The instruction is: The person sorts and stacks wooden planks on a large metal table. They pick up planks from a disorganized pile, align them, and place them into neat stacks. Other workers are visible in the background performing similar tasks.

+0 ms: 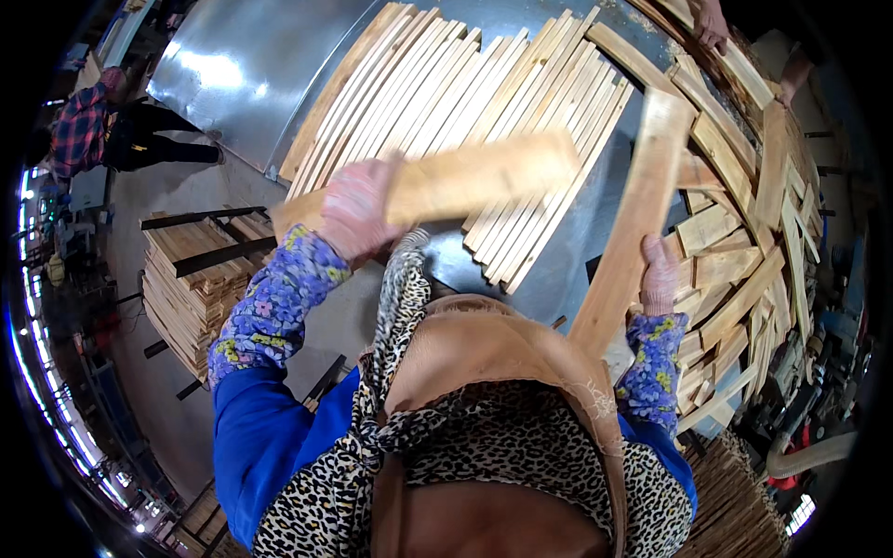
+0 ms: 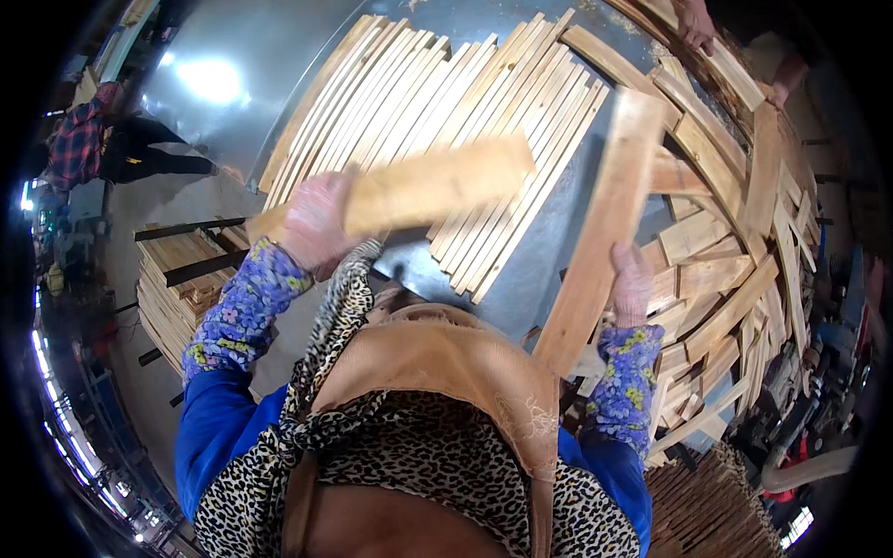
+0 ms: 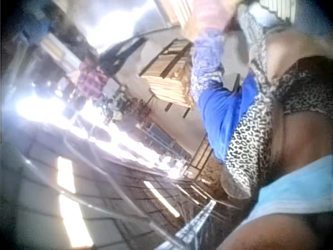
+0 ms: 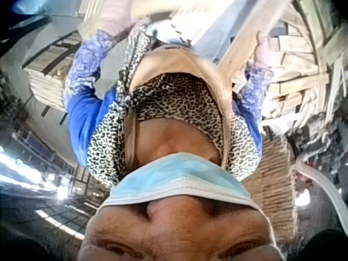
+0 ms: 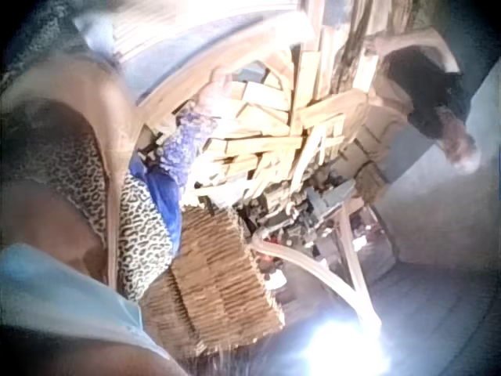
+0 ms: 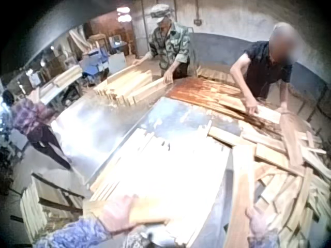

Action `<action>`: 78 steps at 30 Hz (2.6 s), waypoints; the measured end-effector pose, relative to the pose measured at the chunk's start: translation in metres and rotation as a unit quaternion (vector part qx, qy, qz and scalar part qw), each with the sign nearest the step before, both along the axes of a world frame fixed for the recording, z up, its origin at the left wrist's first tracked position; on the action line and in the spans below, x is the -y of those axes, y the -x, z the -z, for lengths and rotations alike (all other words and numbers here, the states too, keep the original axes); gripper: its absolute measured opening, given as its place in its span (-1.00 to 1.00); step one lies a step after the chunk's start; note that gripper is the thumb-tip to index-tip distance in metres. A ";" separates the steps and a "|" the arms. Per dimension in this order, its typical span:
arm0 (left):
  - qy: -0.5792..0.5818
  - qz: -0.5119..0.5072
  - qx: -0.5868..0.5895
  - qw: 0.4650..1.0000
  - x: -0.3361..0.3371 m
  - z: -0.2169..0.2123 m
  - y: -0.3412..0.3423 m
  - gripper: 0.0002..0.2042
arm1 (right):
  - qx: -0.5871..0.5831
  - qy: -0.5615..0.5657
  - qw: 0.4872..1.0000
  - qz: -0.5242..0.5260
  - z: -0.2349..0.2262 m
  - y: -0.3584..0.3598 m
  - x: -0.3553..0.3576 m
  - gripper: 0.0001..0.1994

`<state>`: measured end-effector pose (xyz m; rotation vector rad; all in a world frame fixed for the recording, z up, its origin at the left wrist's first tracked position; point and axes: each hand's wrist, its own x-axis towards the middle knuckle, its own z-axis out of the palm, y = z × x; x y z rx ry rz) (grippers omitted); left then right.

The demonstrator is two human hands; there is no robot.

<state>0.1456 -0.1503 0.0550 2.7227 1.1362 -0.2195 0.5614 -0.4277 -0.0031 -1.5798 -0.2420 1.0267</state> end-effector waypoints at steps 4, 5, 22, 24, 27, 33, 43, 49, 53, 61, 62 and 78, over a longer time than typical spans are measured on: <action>0.053 -0.280 0.007 0.958 -0.051 0.029 0.025 0.12 | 0.176 0.210 0.959 0.071 0.045 0.006 0.004 -0.46; 0.085 -0.328 -0.026 0.940 -0.059 0.031 0.024 0.08 | 0.204 0.217 0.954 0.036 0.062 0.013 -0.001 -0.44; -0.112 -0.069 -0.028 0.991 -0.177 0.083 -0.298 -0.07 | 0.156 -0.003 0.988 0.017 0.149 0.003 -0.129 -0.31; -0.048 -0.064 -0.142 0.987 -0.198 0.083 -0.332 0.00 | 0.117 -0.014 0.992 0.044 0.161 -0.006 -0.127 -0.29; 0.047 -0.032 -0.150 0.987 -0.204 0.069 -0.343 -0.03 | 0.082 -0.014 0.995 0.059 0.167 -0.001 -0.126 -0.31; 0.018 -0.022 -0.175 0.984 -0.174 0.079 -0.351 0.09 | -0.041 -0.198 0.979 0.037 0.146 -0.020 -0.130 -0.24; 0.047 0.044 -0.168 0.984 -0.130 0.065 -0.329 0.09 | 0.225 0.270 0.916 -0.193 0.076 -0.065 -0.145 -0.23; 0.318 -0.169 0.117 0.926 -0.105 0.085 -0.307 0.05 | -0.029 -0.118 0.990 0.076 0.137 -0.035 -0.112 -0.24; 0.295 -0.166 0.211 0.917 -0.101 0.109 -0.294 -0.03 | -0.029 -0.150 0.981 0.119 0.129 -0.022 -0.112 -0.30; 0.145 -0.005 0.475 0.868 -0.083 -0.064 -0.284 -0.20 | 0.146 -0.316 0.918 0.189 -0.046 -0.014 -0.117 -0.40; 0.103 0.007 0.534 0.839 -0.076 -0.090 -0.285 -0.24 | 0.151 -0.351 0.908 0.170 -0.063 -0.027 -0.114 -0.43; 0.252 0.095 0.570 0.776 0.050 -0.015 -0.068 -0.09 | 0.248 -0.006 0.969 -0.020 0.066 0.058 0.038 -0.41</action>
